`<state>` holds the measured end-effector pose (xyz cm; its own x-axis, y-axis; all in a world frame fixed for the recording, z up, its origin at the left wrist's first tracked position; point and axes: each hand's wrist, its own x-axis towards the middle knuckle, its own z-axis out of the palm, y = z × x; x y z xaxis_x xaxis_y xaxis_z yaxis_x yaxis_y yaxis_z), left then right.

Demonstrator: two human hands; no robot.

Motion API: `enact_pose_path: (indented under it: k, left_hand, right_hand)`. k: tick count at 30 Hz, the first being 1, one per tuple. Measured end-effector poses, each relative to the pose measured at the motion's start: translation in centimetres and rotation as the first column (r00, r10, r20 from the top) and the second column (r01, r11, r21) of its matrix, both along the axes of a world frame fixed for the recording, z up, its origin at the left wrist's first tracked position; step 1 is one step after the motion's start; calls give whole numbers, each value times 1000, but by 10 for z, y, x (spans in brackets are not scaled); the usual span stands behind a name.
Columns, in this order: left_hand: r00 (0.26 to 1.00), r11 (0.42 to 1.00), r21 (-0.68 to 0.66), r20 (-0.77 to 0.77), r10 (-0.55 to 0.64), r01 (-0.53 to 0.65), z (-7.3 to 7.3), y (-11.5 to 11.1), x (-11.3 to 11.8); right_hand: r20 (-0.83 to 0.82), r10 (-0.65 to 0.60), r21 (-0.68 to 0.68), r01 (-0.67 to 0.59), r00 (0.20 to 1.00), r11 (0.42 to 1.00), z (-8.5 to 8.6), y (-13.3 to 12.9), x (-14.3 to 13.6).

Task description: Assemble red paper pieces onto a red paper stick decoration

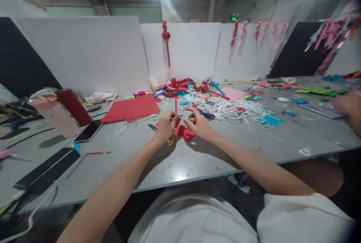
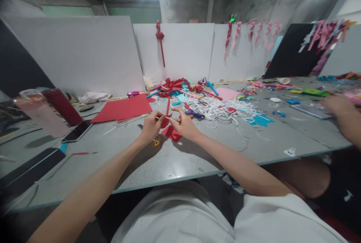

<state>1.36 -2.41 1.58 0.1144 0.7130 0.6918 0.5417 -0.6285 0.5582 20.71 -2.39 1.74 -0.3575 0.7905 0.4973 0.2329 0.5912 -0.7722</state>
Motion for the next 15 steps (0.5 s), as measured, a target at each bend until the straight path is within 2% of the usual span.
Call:
enact_pose_path:
  k: [4, 11, 15]
  left_hand:
    - [999, 999, -2, 9, 52, -52, 2, 2, -4]
    - [994, 993, -57, 17, 107, -106, -3, 5, -4]
    - [994, 995, -41, 49, 95, -93, -3, 5, -4]
  right_hand:
    - [-2, -42, -5, 42, 999, 999, 0, 3, 3]
    - [56, -98, 100, 92, 994, 991, -1, 7, 6]
    - [53, -159, 134, 151, 986, 979, 1, 7, 5]
